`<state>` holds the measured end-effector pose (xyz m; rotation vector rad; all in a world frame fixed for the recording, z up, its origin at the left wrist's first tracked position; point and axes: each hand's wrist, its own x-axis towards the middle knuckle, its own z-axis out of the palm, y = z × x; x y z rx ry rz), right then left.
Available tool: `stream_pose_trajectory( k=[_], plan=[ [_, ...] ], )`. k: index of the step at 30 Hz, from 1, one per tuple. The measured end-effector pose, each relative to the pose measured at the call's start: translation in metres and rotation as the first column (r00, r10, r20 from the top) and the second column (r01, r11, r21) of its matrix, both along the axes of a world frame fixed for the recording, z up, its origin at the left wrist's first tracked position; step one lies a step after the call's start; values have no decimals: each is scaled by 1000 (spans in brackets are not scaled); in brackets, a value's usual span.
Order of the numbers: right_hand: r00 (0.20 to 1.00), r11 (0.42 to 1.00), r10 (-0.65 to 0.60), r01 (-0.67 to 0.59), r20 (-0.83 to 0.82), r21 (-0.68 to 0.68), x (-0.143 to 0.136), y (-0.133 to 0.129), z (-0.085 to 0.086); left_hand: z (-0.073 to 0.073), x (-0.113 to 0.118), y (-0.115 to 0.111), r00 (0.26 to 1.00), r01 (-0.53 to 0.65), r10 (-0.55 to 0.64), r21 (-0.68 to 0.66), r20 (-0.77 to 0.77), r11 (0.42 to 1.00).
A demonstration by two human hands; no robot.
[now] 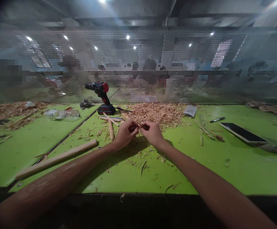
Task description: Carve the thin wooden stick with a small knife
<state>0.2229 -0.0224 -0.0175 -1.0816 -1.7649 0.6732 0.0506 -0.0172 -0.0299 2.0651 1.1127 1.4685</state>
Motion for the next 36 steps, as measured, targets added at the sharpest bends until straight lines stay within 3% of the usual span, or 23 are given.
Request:
stream_pose_trajectory(
  k=[10, 23, 36],
  plan=[
    [1000, 999, 4, -5, -23, -34, -1, 0, -1, -8, 1, 4, 999, -3, 9, -147, 42, 989],
    [995, 995, -96, 97, 8, -27, -1, -4, 4, 6, -4, 0, 995, -95, 94, -28, -41, 995],
    [992, 991, -126, 126, 3, -32, 0, -4, 5, 1, -11, 9, 991, -135, 134, -8, -24, 991]
  ],
)
